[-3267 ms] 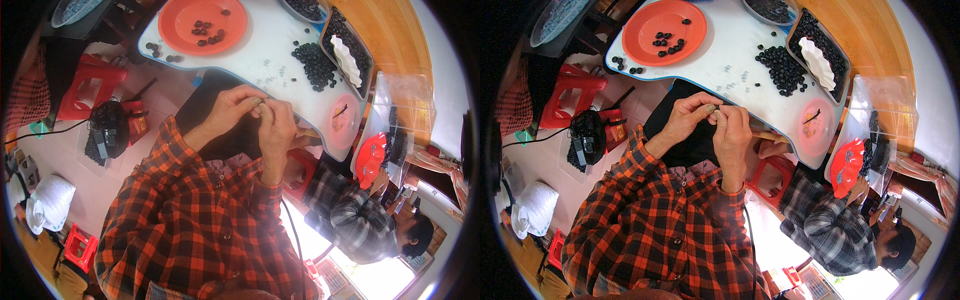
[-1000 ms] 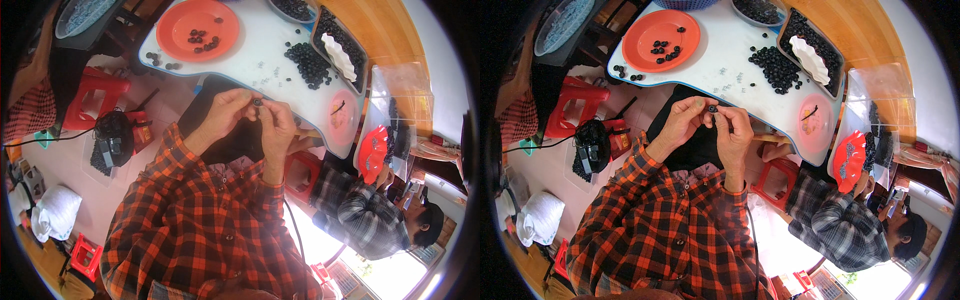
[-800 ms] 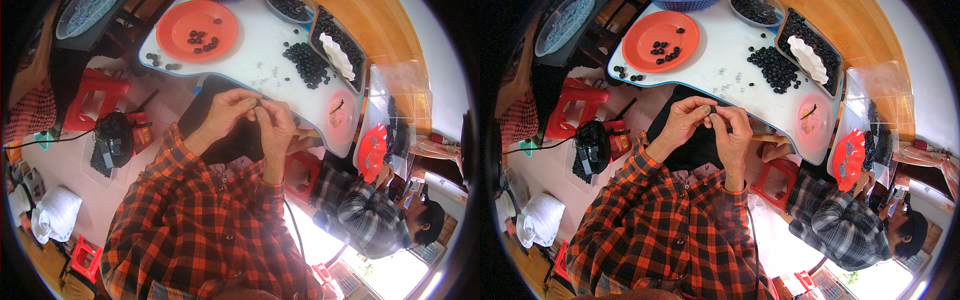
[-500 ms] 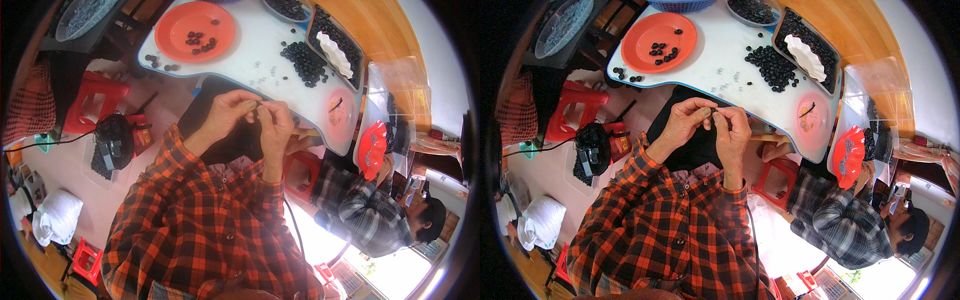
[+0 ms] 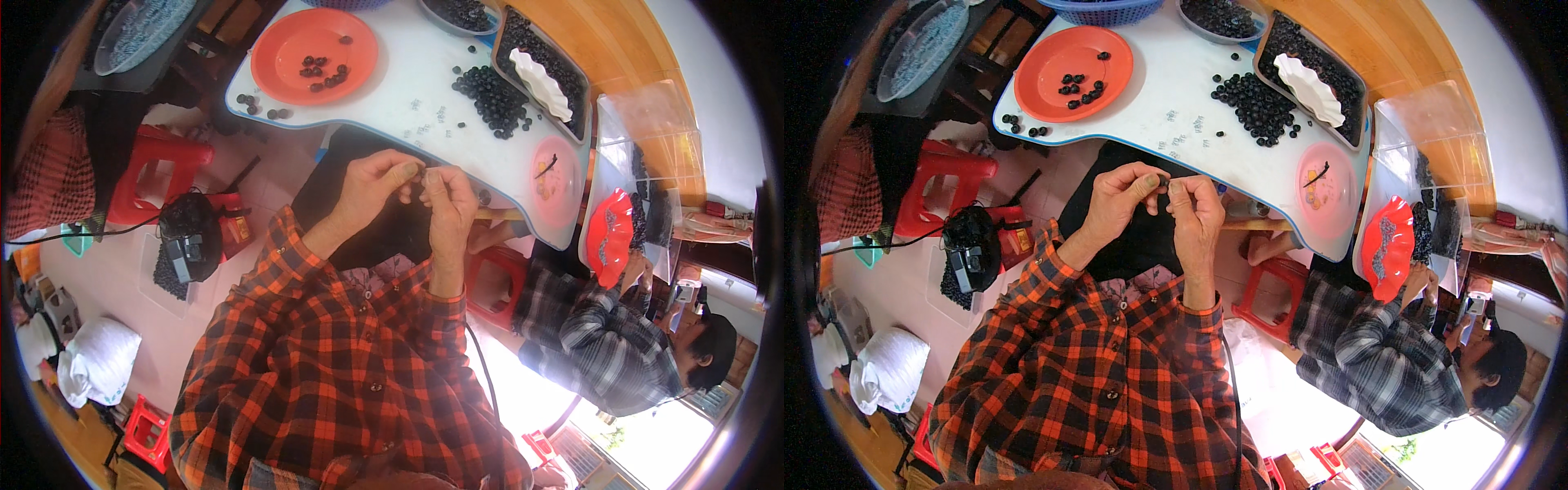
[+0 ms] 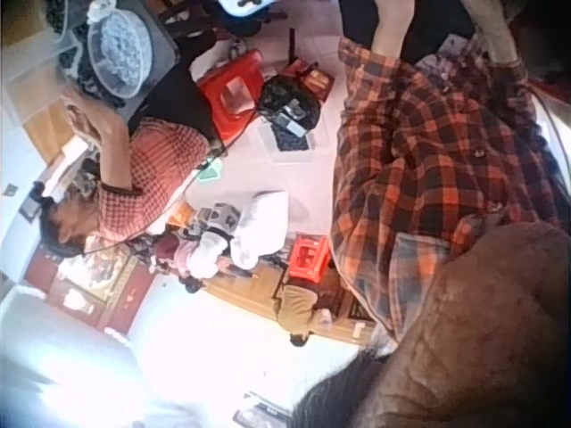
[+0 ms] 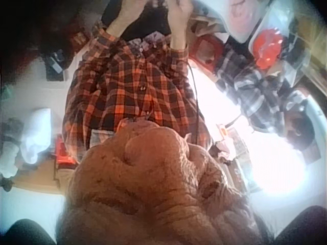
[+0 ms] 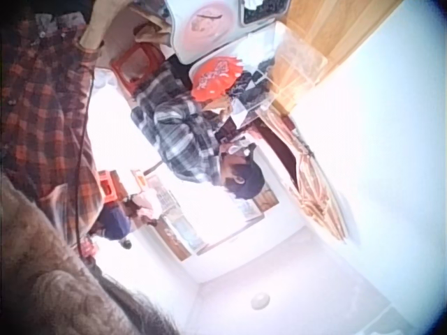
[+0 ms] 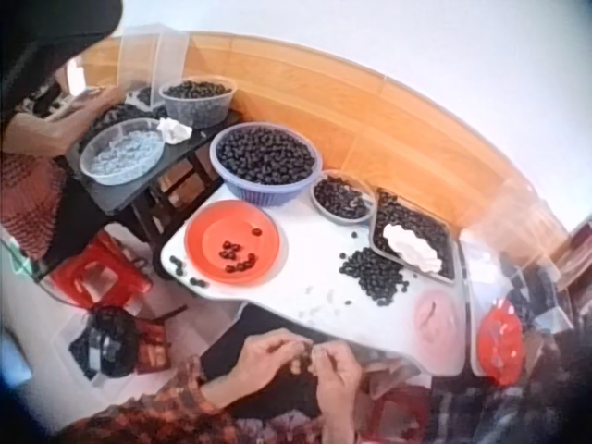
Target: Manually sorting small black round objects and assembling them into clear plastic components on a table.
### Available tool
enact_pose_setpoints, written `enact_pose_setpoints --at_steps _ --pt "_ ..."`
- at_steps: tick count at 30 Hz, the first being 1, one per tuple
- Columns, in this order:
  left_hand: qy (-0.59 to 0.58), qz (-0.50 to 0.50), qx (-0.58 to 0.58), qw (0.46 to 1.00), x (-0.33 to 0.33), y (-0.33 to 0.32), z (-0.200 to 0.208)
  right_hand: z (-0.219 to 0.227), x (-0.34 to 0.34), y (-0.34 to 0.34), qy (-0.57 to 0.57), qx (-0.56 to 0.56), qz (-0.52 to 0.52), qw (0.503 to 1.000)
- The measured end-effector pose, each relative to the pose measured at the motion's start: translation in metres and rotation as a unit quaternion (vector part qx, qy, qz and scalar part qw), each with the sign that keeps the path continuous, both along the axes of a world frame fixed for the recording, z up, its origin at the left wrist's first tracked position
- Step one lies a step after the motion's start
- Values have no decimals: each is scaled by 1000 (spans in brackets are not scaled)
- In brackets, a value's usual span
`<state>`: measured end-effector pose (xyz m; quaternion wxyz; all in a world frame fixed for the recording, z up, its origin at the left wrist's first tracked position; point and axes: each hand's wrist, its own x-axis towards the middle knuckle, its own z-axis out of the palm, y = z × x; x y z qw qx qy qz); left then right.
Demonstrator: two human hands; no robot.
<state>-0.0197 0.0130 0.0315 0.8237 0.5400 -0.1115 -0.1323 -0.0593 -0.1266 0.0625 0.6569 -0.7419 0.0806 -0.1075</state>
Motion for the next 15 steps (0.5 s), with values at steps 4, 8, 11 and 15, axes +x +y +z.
enact_pose_setpoints --at_steps 4,8,11,15 --pt "79 4 -77 994 0 -7 -8 8 1 3 -11 27 -21 999" --pt "82 -7 -80 993 -1 -9 -8 3 0 0 -96 -50 -3 994" --pt "95 7 -60 994 -6 -10 2 -1 -2 -4 -120 -113 -8 986" --pt "131 5 -98 987 -8 -11 7 6 -3 -1 -96 -63 -15 993"
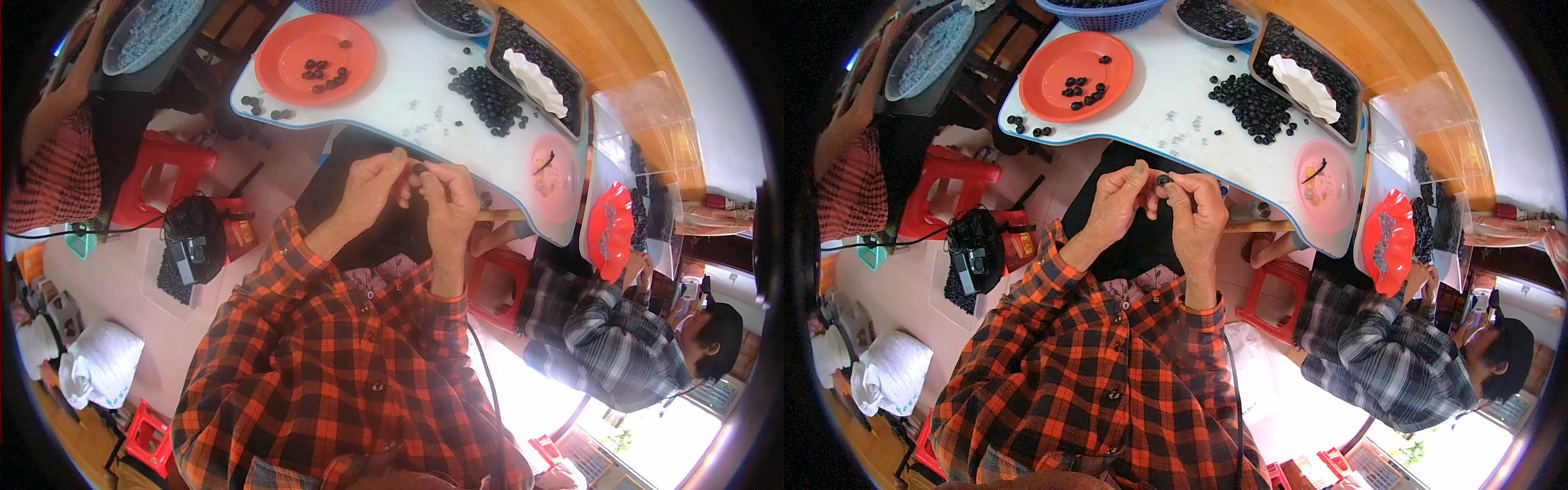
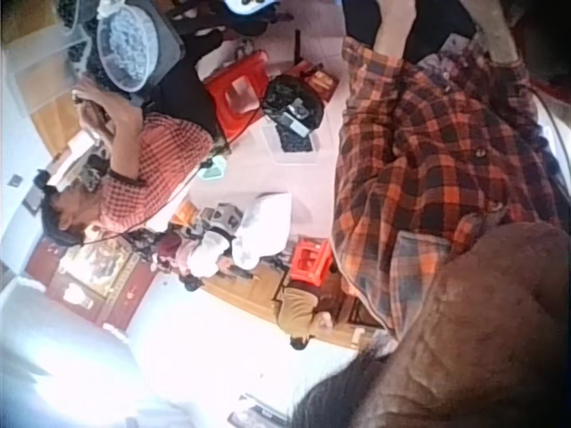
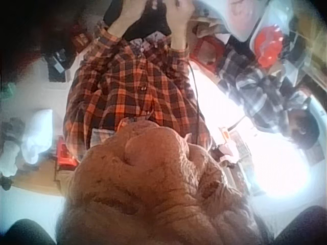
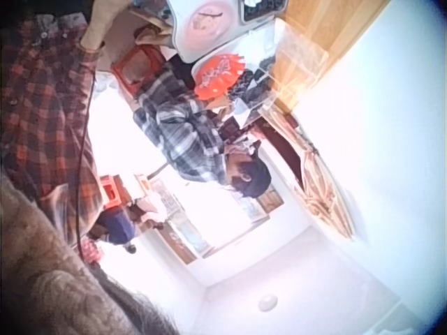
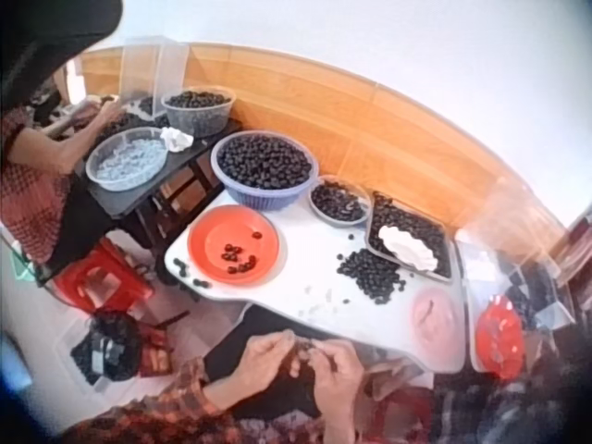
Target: Manually sorting small black round objects and assembling them into clear plastic components on a table.
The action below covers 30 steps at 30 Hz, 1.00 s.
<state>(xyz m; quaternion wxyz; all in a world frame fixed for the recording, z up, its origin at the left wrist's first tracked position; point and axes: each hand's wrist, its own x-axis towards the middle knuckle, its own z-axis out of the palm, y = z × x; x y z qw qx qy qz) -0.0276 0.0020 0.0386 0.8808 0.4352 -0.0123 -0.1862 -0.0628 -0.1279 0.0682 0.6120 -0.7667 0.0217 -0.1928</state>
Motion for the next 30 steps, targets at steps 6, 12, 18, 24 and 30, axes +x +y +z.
enact_pose_setpoints --at_steps 6,12,18,24,30 --pt "-23 -19 9 1000 -1 -1 -1 1 -3 -6 -13 -5 5 1000" --pt "-58 -36 67 995 -1 0 -3 4 -7 -4 -67 -149 -33 986" --pt "-17 -117 43 992 7 8 -9 -3 -8 -16 16 19 31 999" --pt "-27 -148 6 989 13 12 -12 -11 -3 -21 84 166 96 978" --pt "-93 -24 205 974 36 21 5 -26 4 -19 104 85 7 991"
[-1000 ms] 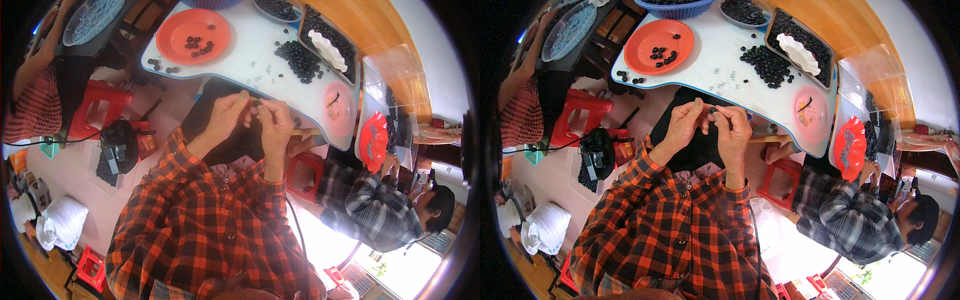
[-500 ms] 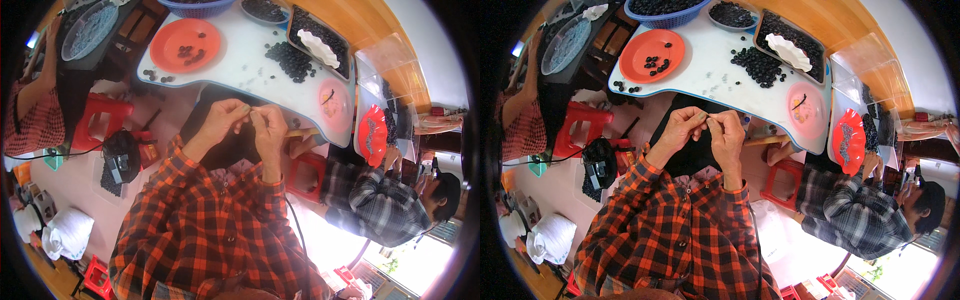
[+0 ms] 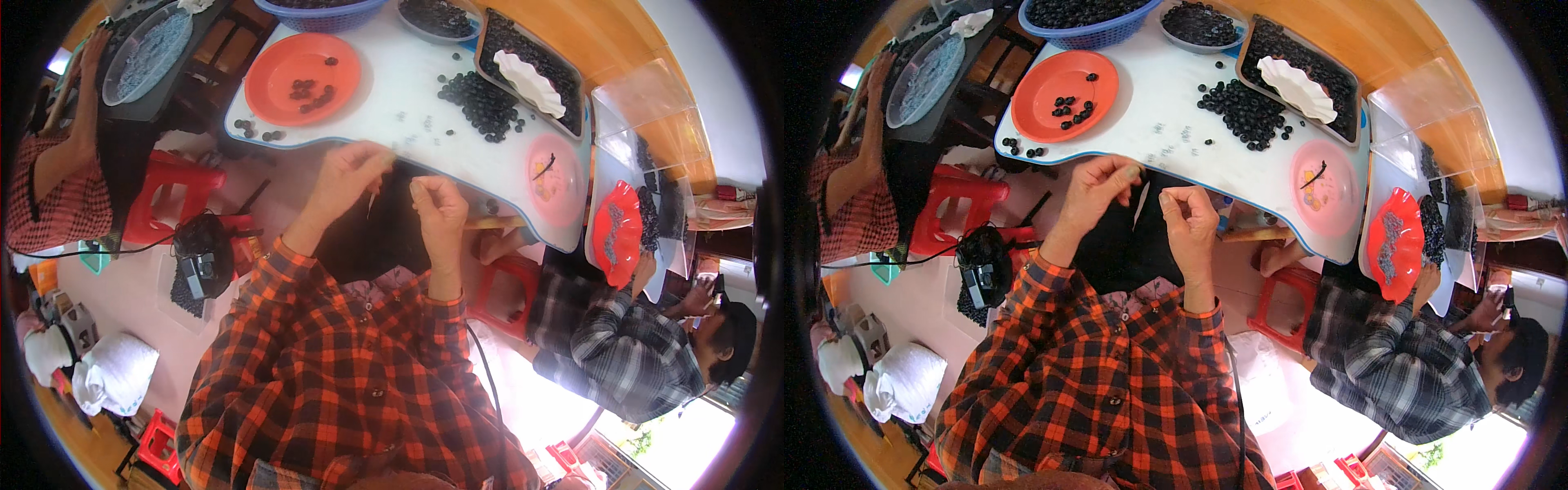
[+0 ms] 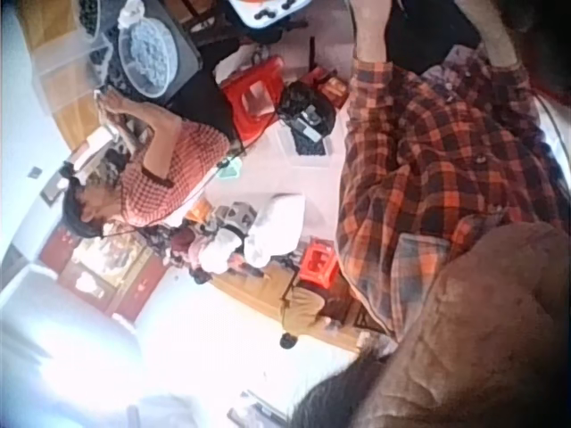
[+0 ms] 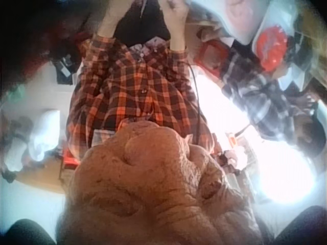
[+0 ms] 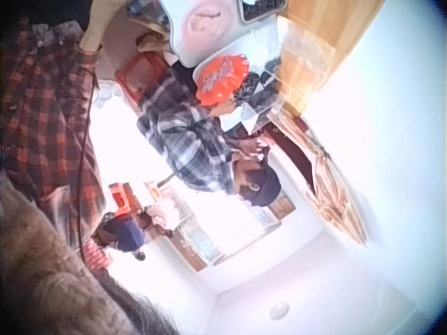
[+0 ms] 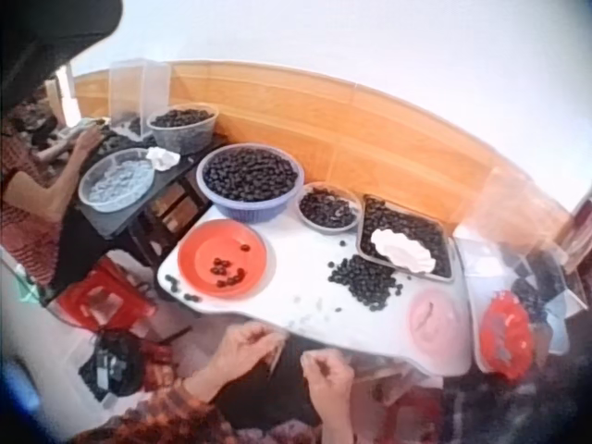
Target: Manually sorting small black round objects and assembling them into clear plastic components on a table.
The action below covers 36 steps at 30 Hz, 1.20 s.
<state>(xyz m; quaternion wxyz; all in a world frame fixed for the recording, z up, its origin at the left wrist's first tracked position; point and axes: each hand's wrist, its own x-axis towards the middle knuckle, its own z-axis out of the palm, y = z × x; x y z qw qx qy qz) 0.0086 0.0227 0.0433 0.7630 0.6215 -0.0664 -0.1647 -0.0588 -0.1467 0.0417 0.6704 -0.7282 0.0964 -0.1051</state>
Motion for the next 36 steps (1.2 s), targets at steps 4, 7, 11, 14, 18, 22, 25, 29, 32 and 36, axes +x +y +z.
enact_pose_setpoints --at_steps 4,7,11,14,18,22,25,29,32,36 --pt "-69 105 113 986 33 18 4 -3 5 1 -1 -29 -25 999" --pt "-253 205 290 900 59 34 -3 -4 9 1 -12 -40 -29 999" --pt "-356 240 380 819 78 45 2 -1 15 3 -28 -82 -47 995" --pt "-364 232 449 782 86 45 4 -3 19 -4 -92 -198 -72 973" --pt "-355 233 514 745 92 38 5 -5 23 -10 -104 -216 -91 967" --pt "-422 234 457 747 90 11 7 -7 27 -13 -100 -231 -111 961" --pt "-423 182 375 805 90 -31 4 -7 29 -16 -100 -258 -115 954" --pt "-419 129 365 821 107 -73 -3 -8 31 -19 -97 -271 -113 951" --pt "-383 83 406 826 125 -93 -10 -8 31 -20 -91 -271 -116 951" --pt "-369 47 416 830 133 -109 -12 -12 29 -25 -82 -269 -126 951"
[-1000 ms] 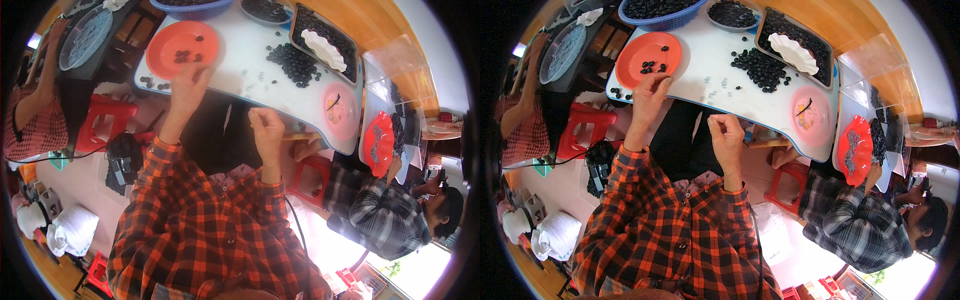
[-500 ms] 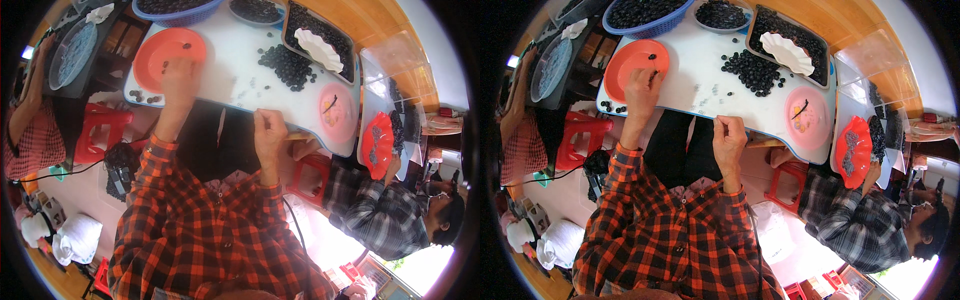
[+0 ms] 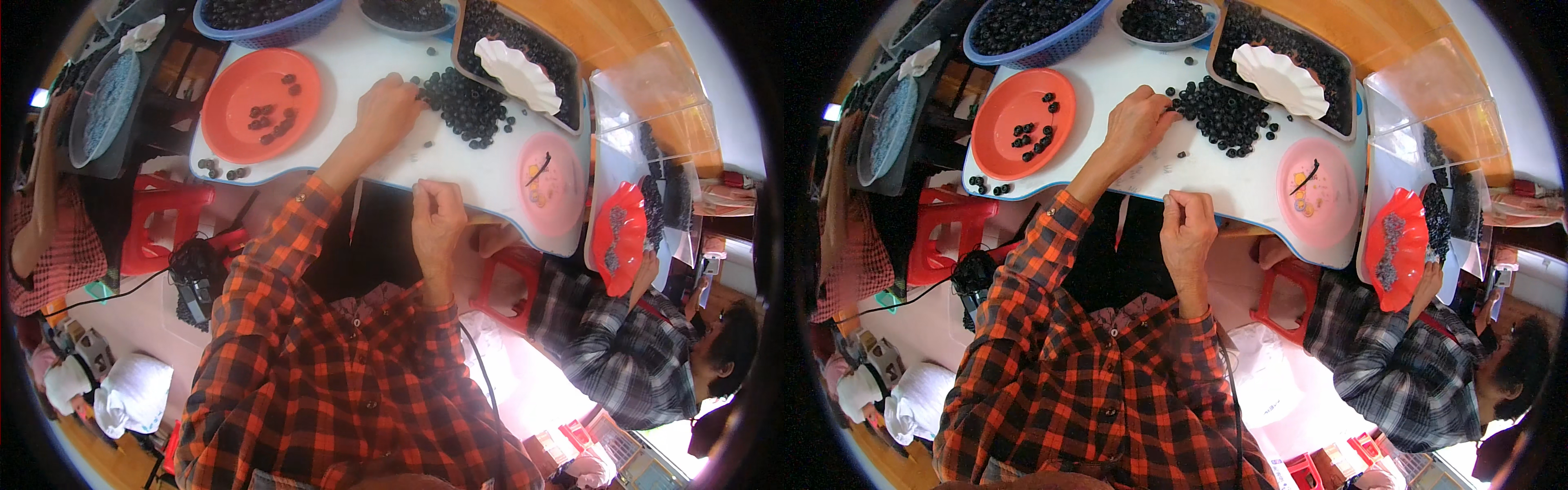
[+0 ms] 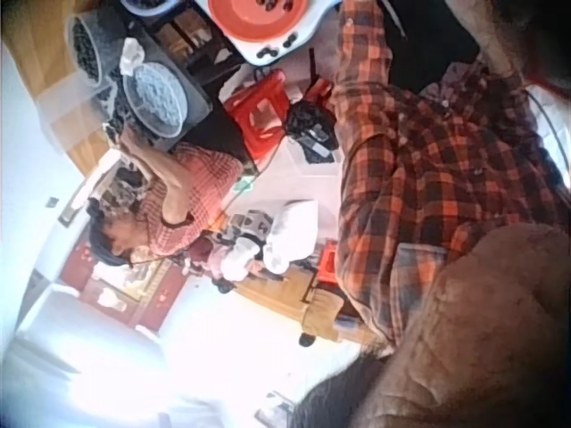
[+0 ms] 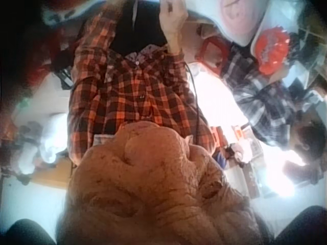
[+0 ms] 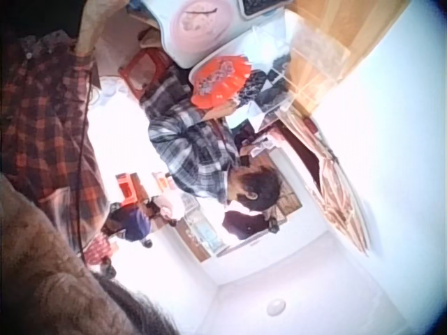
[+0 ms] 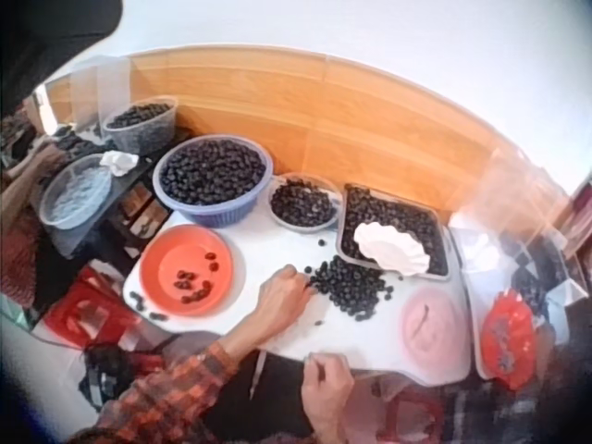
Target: Manually sorting small black round objects and assembling them into clear plastic components on a table.
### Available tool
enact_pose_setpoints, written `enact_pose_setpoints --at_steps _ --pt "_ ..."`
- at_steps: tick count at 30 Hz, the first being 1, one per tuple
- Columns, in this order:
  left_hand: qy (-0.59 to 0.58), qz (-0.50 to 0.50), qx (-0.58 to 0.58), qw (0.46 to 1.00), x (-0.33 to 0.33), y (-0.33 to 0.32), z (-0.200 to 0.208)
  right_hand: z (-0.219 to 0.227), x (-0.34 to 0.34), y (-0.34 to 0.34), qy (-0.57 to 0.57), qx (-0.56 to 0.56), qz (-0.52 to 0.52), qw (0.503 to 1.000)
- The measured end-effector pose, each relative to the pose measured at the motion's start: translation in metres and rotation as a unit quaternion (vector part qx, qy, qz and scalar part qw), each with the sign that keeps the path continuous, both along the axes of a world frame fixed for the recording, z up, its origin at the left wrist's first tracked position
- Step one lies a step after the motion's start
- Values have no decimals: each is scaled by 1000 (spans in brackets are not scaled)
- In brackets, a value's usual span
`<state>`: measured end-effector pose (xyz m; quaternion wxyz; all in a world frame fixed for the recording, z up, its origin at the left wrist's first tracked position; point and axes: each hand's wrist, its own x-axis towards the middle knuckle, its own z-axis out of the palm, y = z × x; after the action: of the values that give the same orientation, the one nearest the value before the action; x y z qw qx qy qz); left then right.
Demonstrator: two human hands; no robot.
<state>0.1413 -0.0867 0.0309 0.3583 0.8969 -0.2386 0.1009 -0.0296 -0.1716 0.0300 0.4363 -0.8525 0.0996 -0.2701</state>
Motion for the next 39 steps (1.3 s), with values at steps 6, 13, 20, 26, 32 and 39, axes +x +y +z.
enact_pose_setpoints --at_steps 6,13,20,26,32,39 --pt "9 -5 50 999 -1 3 3 -1 1 2 5 9 3 1000" --pt "-7 -30 70 997 -17 30 6 0 1 6 -2 -5 1 1000" --pt "347 -89 -433 827 -52 62 17 2 16 2 -3 -63 -29 998" --pt "420 -130 -568 696 -77 76 13 -7 35 -5 31 -100 -42 994" --pt "454 -154 -625 616 -95 79 10 -2 42 -5 29 -141 -35 989" --pt "489 -167 -664 541 -113 81 0 -8 46 -5 46 -143 -33 988"
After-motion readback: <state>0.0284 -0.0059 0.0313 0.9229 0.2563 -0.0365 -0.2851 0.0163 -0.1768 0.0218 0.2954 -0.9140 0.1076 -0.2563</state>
